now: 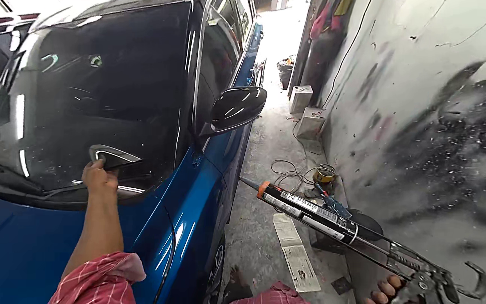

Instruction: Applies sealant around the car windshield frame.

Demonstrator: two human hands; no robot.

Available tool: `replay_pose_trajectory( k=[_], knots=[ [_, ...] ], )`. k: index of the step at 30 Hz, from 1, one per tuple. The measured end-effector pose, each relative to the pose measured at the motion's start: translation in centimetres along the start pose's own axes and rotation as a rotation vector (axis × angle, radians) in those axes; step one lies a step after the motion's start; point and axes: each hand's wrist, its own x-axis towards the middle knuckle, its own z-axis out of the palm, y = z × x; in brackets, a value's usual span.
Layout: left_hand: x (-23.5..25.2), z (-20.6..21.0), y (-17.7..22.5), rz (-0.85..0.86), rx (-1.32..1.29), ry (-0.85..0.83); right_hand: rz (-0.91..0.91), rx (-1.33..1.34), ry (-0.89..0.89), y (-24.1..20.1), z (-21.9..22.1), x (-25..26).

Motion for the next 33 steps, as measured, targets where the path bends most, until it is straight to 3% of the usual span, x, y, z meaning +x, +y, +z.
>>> replay_pose_trajectory(
  k=[5,9,12,18,21,23,26,29,33],
  knots=[
    [3.2,-0.5,-1.4,0.026,0.146,-0.024,0.072,0.051,-0.089,-0.2,-0.4,6.1],
    [3.6,-1.8,-1.5,0.152,0.697,0.005,0.127,0.056,-0.116,-0.6,0.1,9.8],
    [3.1,-2.5,-1.4,0.269,0.955,0.034,0.177,0.056,-0.128,-1.2,0.0,12.5],
    [1.5,-3.8,-2.2,0.322,1.053,0.111,0.308,0.068,-0.191,-3.3,-1.3,18.7],
    [0.1,-3.6,-2.1,0.377,1.067,0.233,0.385,0.073,-0.226,-5.1,-2.1,21.5],
    [-2.6,-1.8,-0.7,0.473,1.193,0.267,0.426,0.072,-0.239,-6.5,-2.7,23.3],
    [-10.8,4.3,-1.0,0.532,1.213,0.011,0.485,0.064,-0.266,-8.3,-3.7,25.2],
    [-18.4,10.4,-6.4,0.327,1.03,-0.309,0.523,0.062,-0.284,-9.3,-4.4,27.1],
    [-22.3,13.8,-13.2,0.133,0.799,-0.325,0.557,0.076,-0.334,-10.8,-5.1,28.8]
  ],
)
